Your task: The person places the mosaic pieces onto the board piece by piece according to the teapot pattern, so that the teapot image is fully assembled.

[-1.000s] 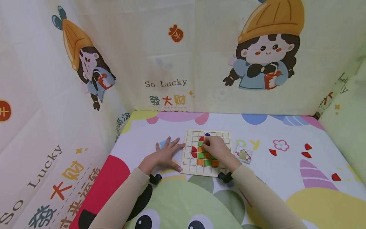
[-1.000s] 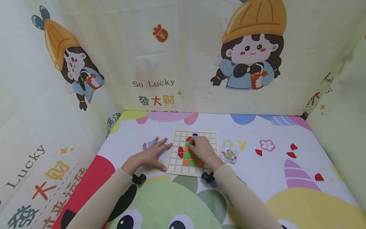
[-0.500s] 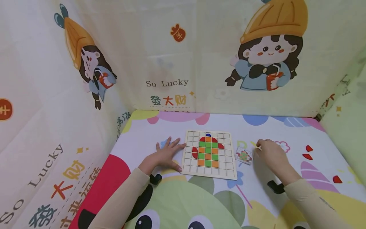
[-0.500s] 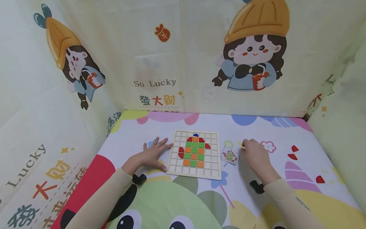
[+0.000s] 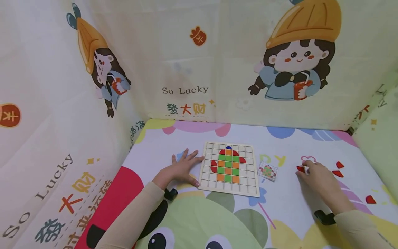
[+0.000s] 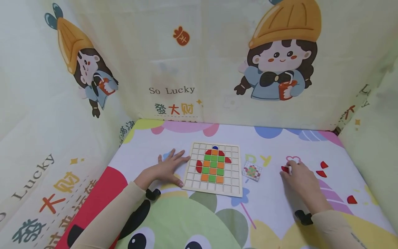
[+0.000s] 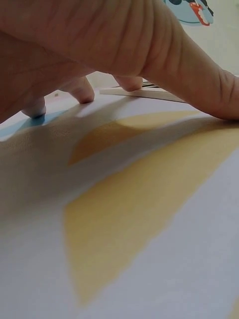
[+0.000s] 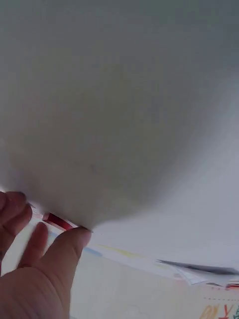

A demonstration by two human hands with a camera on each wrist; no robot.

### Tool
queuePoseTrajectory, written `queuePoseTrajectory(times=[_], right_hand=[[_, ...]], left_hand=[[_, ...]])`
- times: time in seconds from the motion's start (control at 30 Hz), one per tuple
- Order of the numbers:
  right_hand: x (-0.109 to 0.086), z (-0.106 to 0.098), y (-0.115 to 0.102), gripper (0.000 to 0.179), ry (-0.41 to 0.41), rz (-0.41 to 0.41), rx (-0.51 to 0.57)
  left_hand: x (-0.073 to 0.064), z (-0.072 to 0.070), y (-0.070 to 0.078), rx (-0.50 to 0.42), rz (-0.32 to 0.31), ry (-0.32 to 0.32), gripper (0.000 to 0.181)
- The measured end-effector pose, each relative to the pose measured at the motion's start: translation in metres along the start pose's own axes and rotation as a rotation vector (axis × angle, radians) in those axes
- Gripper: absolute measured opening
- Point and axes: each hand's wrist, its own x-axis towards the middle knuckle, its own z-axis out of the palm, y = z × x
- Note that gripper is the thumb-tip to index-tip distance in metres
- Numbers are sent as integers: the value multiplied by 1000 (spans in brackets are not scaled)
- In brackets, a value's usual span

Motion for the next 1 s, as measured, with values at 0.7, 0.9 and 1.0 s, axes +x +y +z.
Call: queuePoseTrajectory(times=[0.7,0.9,1.0], right_hand=[[14,3,-39,35,-14,-179,334],[20,5,-76,26,-88,-178,493],[27,7,-96,24,-123,-199,537]], left_hand=[[-2,-1,1,5,-3,-7,115],[-2,-1,0,11,6,-10,116],[-1,0,0,17,7,-9,115]])
